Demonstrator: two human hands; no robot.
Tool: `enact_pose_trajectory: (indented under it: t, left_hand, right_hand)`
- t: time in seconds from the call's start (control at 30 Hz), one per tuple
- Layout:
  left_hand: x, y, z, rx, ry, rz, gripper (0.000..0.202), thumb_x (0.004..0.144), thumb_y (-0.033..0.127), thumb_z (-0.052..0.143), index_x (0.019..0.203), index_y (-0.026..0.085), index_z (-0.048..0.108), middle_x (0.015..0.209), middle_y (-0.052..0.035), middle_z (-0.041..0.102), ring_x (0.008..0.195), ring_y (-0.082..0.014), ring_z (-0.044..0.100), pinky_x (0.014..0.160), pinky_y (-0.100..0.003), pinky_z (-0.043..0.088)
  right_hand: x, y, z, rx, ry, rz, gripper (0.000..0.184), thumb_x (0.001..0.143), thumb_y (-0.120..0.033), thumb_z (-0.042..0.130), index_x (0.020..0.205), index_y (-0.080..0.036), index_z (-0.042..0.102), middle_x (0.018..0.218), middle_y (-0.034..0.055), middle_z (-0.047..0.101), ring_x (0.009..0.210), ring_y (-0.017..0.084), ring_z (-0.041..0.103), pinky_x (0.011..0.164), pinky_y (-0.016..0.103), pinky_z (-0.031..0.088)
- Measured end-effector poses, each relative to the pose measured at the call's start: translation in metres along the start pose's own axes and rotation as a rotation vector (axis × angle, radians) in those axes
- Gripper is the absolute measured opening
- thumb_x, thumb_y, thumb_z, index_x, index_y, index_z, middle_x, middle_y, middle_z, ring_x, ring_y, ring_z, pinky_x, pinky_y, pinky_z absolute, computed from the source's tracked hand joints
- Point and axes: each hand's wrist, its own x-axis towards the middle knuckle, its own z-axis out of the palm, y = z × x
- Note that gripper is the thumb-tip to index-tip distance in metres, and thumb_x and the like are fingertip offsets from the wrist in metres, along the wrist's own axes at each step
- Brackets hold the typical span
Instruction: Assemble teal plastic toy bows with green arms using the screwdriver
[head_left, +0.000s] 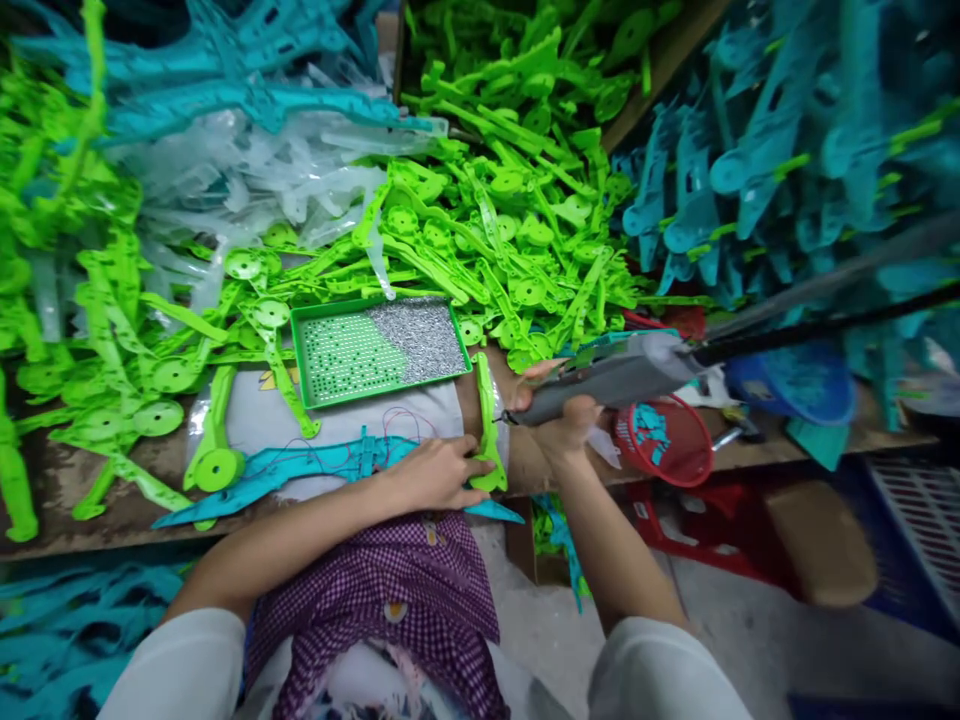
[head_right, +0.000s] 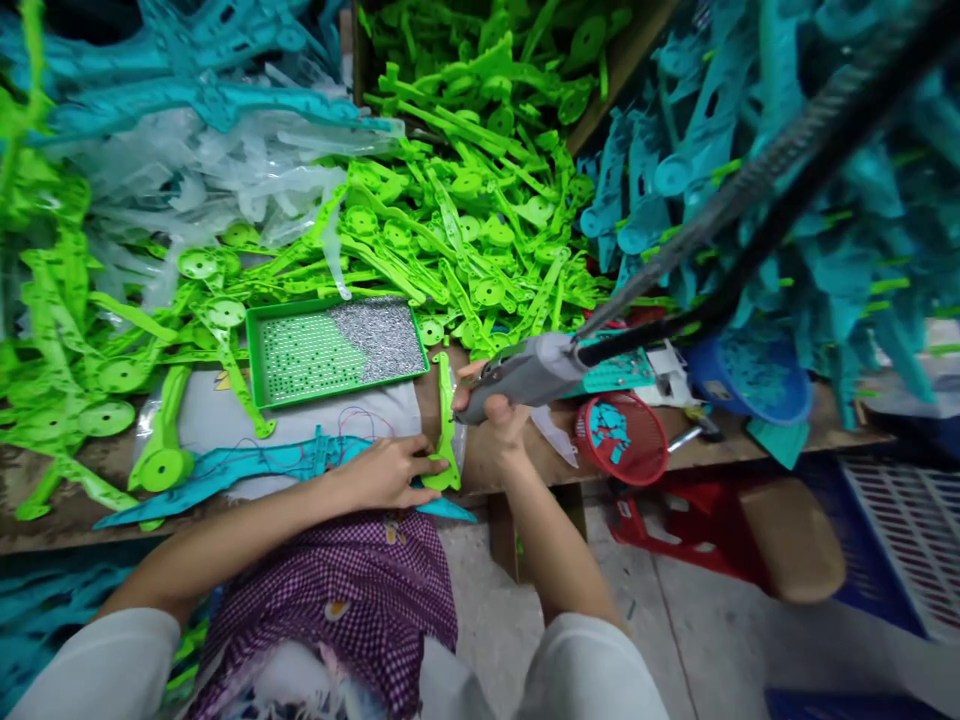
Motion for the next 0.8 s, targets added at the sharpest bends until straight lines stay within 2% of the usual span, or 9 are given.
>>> enact_pose_trajectory:
  t: [0.07, 0.17, 0.2, 0.27, 0.37, 0.5, 0.8]
  left_hand:
    - [0.0, -0.001, 0.001, -0.014, 0.003, 0.017, 0.043, 0.087, 0.044, 0.061, 0.124, 0.022, 0.066, 0.11, -0.0109, 0.064, 0.078, -0.0193, 0.067, 0.065, -0.03, 0.053]
    - [0.0, -0.004, 0.003, -0.044, 0.029, 0.044, 0.039, 0.086, 0.041, 0.062, 0.12, 0.022, 0.067, 0.111, -0.0103, 0.065, 0.083, -0.0202, 0.067, 0.069, -0.03, 0.053]
    - [0.0, -0.005, 0.003, -0.052, 0.042, 0.053, 0.037, 0.086, 0.04, 0.062, 0.118, 0.022, 0.068, 0.11, -0.0103, 0.066, 0.086, -0.0209, 0.067, 0.07, -0.03, 0.053]
    - [-0.001, -0.006, 0.004, -0.053, 0.059, 0.075, 0.035, 0.086, 0.039, 0.062, 0.115, 0.021, 0.069, 0.107, -0.0108, 0.067, 0.089, -0.0223, 0.067, 0.071, -0.03, 0.053]
    - [-0.001, -0.006, 0.005, 0.0, 0.034, 0.081, 0.035, 0.087, 0.041, 0.062, 0.111, 0.017, 0.07, 0.102, -0.0125, 0.068, 0.086, -0.0241, 0.068, 0.068, -0.03, 0.054]
    - [0.001, -0.005, 0.002, 0.057, -0.02, 0.067, 0.037, 0.086, 0.044, 0.063, 0.107, 0.015, 0.071, 0.095, -0.0132, 0.07, 0.082, -0.0257, 0.07, 0.063, -0.031, 0.054]
    - [0.002, -0.003, -0.001, 0.046, -0.023, 0.041, 0.038, 0.083, 0.047, 0.066, 0.102, 0.014, 0.073, 0.094, -0.0144, 0.069, 0.081, -0.0273, 0.07, 0.06, -0.031, 0.055]
  right_hand:
    - [0.007, -0.012, 0.013, 0.065, -0.049, -0.091, 0.06, 0.059, -0.084, 0.057, 0.074, -0.026, 0.061, 0.038, -0.0061, 0.045, 0.03, 0.014, 0.044, 0.03, 0.026, 0.036]
    - [0.022, -0.016, 0.053, 0.213, -0.165, -0.229, 0.06, 0.064, -0.082, 0.055, 0.089, -0.028, 0.067, 0.046, -0.0047, 0.053, 0.037, 0.014, 0.051, 0.034, 0.027, 0.041]
    - [0.028, -0.012, 0.07, 0.227, -0.201, -0.203, 0.061, 0.064, -0.082, 0.055, 0.09, -0.028, 0.066, 0.048, -0.0046, 0.054, 0.039, 0.013, 0.052, 0.035, 0.026, 0.04]
    - [0.038, 0.004, 0.103, 0.166, -0.169, -0.125, 0.054, 0.067, -0.076, 0.058, 0.082, -0.024, 0.063, 0.05, -0.0048, 0.053, 0.04, 0.011, 0.05, 0.039, 0.026, 0.041]
    - [0.049, 0.033, 0.135, 0.101, -0.17, -0.082, 0.051, 0.07, -0.072, 0.057, 0.076, -0.021, 0.061, 0.049, -0.0043, 0.052, 0.042, 0.011, 0.051, 0.044, 0.028, 0.044]
    - [0.051, 0.055, 0.14, 0.096, -0.173, -0.055, 0.054, 0.068, -0.074, 0.056, 0.08, -0.022, 0.06, 0.047, -0.0058, 0.051, 0.042, 0.011, 0.051, 0.044, 0.028, 0.043]
    - [0.049, 0.062, 0.136, 0.177, -0.207, -0.044, 0.048, 0.071, -0.068, 0.058, 0.08, -0.021, 0.061, 0.048, -0.0058, 0.051, 0.042, 0.011, 0.053, 0.044, 0.026, 0.042]
